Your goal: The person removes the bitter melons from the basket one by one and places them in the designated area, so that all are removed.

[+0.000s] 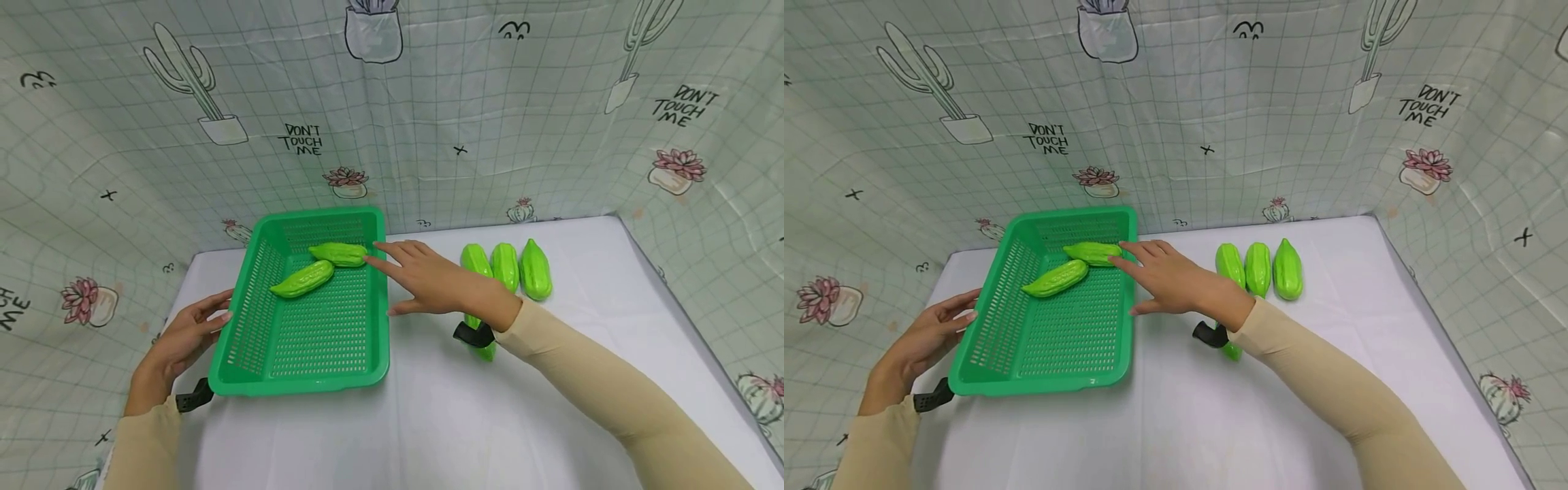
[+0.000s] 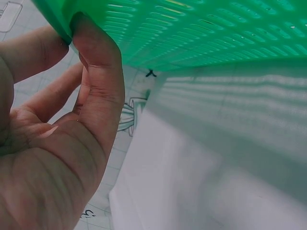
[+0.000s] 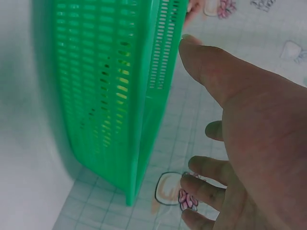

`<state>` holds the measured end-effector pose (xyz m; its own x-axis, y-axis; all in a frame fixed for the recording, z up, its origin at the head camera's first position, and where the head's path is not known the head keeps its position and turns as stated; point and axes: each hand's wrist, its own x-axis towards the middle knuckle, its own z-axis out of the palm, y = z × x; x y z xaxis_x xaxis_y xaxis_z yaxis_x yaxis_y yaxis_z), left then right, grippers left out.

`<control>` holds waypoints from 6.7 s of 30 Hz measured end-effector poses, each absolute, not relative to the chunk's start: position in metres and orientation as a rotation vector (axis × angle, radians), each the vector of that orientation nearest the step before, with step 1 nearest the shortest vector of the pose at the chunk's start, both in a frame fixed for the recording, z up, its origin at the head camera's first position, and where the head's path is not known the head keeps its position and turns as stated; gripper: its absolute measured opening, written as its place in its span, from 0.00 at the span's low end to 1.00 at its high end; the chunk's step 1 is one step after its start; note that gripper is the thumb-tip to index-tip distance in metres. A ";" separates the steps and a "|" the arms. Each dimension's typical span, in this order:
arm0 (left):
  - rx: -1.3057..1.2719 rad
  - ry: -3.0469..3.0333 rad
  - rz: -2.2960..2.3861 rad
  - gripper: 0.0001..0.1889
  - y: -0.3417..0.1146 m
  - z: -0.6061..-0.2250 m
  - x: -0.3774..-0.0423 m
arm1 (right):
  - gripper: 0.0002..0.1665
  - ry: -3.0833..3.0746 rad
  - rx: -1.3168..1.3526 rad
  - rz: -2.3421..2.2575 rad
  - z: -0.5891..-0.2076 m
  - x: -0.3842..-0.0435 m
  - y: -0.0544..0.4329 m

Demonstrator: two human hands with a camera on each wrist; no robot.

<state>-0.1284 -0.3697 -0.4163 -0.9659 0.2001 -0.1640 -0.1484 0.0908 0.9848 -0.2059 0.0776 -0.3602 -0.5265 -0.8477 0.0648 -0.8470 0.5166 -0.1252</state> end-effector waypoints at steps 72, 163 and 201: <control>-0.012 2.199 1.867 0.35 -0.366 -0.412 -0.129 | 0.49 2.377 -1.377 0.297 -0.386 -0.258 -0.098; 0.086 2.132 1.947 0.21 -0.371 -0.419 -0.129 | 0.67 2.842 -1.375 -0.283 -0.341 -0.175 0.103; 0.118 2.089 1.986 0.21 -0.372 -0.419 -0.129 | 0.65 3.011 -0.965 -0.532 -0.394 -0.146 0.232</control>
<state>-0.1285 -0.3716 -0.4186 -0.9638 0.2333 -0.1287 -0.1167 0.0647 0.9911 -0.1464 0.2324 -0.3942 -0.8170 -0.5540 0.1600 -0.5753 0.7641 -0.2919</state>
